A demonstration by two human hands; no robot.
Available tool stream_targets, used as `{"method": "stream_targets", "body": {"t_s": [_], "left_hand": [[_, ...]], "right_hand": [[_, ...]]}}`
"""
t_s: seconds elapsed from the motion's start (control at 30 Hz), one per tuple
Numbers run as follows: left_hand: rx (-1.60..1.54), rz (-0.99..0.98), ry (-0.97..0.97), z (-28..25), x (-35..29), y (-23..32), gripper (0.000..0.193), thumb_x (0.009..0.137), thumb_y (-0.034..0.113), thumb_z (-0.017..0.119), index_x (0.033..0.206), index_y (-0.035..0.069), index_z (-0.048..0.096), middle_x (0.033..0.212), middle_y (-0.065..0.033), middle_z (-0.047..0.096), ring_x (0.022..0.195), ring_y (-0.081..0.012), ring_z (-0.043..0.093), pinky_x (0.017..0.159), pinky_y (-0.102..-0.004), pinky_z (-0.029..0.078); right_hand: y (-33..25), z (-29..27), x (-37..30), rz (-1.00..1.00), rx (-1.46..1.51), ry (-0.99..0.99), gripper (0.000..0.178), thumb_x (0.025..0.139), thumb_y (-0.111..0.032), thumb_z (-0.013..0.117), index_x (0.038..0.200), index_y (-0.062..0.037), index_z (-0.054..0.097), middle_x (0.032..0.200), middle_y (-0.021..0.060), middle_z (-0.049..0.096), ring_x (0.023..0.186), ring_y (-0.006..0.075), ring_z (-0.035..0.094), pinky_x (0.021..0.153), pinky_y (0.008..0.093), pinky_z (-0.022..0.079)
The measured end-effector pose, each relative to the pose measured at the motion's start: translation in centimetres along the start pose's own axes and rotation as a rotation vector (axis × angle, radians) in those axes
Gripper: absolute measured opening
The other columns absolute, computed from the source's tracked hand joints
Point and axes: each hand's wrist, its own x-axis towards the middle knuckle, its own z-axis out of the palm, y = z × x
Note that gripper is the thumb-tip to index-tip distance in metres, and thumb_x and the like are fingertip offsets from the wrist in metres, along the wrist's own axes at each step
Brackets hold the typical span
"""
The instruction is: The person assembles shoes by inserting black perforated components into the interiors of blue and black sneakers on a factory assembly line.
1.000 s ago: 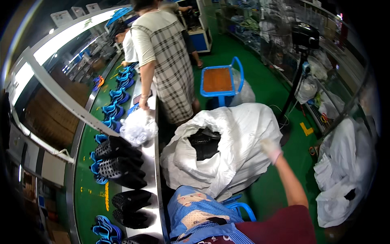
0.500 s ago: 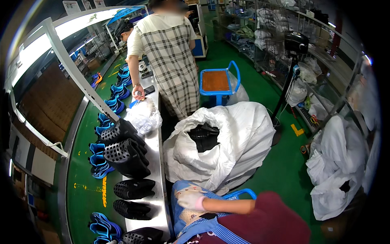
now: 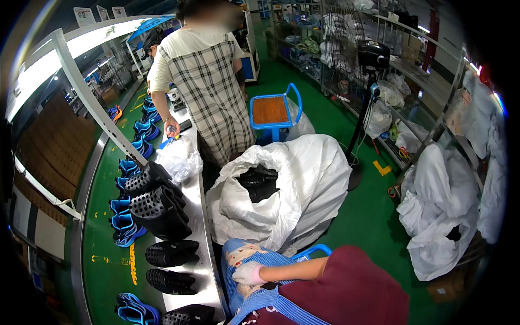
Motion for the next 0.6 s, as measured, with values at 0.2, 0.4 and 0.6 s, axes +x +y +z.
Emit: {"method": "stream_targets", "body": {"t_s": [0.2, 0.4, 0.6], "left_hand": [[0.012, -0.022, 0.014, -0.5, 0.0, -0.4, 0.040, 0.093, 0.035, 0.062, 0.114, 0.001, 0.066, 0.107, -0.0200, 0.067, 0.093, -0.0324, 0.067, 0.075, -0.0420, 0.054], [0.010, -0.036, 0.014, -1.3, 0.7, -0.2, 0.043, 0.094, 0.038, 0.061, 0.115, 0.001, 0.066, 0.109, -0.0212, 0.067, 0.096, -0.0334, 0.067, 0.077, -0.0427, 0.054], [0.002, -0.057, 0.002, -1.9, 1.1, -1.2, 0.046, 0.094, 0.040, 0.060, 0.117, 0.000, 0.066, 0.112, -0.0224, 0.067, 0.098, -0.0343, 0.067, 0.080, -0.0434, 0.055]], "right_hand": [[-0.1, 0.8, 0.2, 0.016, 0.010, -0.007, 0.026, 0.094, -0.032, 0.050, 0.092, -0.0108, 0.065, 0.086, 0.0139, 0.065, 0.085, 0.0345, 0.064, 0.075, 0.0464, 0.050], [0.2, 0.7, 0.3, 0.000, 0.045, 0.038, 0.025, 0.092, -0.029, 0.051, 0.089, -0.0093, 0.065, 0.087, 0.0143, 0.066, 0.084, 0.0366, 0.065, 0.075, 0.0486, 0.050], [-0.1, 0.6, 0.2, -0.006, 0.045, 0.064, 0.025, 0.092, -0.030, 0.051, 0.087, -0.0086, 0.064, 0.086, 0.0141, 0.066, 0.084, 0.0364, 0.064, 0.075, 0.0483, 0.049]]}}
